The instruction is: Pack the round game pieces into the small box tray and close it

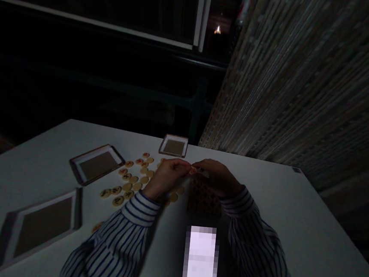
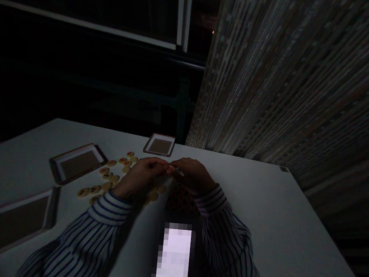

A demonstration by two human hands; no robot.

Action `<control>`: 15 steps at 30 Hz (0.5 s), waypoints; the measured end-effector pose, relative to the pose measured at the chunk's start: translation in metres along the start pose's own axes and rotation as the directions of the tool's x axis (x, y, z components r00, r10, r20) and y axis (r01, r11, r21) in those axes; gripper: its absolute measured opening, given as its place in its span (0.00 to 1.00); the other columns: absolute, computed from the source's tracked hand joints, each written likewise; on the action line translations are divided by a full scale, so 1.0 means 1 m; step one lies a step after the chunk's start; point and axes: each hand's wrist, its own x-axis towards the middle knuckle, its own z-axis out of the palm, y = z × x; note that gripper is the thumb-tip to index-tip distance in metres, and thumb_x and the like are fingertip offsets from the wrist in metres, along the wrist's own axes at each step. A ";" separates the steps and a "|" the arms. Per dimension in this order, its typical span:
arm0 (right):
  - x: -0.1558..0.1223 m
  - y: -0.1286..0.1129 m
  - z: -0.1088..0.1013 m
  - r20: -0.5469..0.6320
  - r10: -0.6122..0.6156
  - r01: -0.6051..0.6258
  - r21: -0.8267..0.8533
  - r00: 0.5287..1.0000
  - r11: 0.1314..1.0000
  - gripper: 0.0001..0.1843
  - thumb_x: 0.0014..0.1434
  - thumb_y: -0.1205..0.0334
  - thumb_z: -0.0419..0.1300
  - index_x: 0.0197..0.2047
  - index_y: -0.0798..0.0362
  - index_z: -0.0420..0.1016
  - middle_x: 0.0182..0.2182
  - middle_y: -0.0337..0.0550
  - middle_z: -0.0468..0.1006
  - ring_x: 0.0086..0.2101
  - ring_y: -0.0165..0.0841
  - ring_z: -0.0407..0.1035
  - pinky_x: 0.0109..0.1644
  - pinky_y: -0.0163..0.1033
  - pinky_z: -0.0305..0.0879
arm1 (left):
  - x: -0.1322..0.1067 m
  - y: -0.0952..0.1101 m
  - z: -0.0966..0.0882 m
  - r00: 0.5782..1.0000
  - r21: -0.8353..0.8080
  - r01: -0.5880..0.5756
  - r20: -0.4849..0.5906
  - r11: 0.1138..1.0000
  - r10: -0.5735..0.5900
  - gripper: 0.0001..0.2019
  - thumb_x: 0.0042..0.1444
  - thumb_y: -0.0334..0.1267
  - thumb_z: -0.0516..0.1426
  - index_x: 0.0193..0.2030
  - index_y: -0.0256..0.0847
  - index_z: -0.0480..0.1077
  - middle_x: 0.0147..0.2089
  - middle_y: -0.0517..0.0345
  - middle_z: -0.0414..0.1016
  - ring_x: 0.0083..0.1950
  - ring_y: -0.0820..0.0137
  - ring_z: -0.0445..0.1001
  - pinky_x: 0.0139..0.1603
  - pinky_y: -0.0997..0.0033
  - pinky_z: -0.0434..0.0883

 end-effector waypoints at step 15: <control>-0.003 0.004 0.004 0.048 0.016 -0.012 -0.087 0.999 0.996 0.16 0.59 0.53 0.48 0.40 0.52 0.72 0.33 0.44 0.75 0.35 0.32 0.67 0.38 0.36 0.59 | -0.001 -0.003 -0.002 0.996 0.185 -0.072 0.069 0.980 0.061 0.08 0.42 0.38 0.59 0.30 0.38 0.76 0.28 0.56 0.76 0.32 0.68 0.72 0.32 0.72 0.66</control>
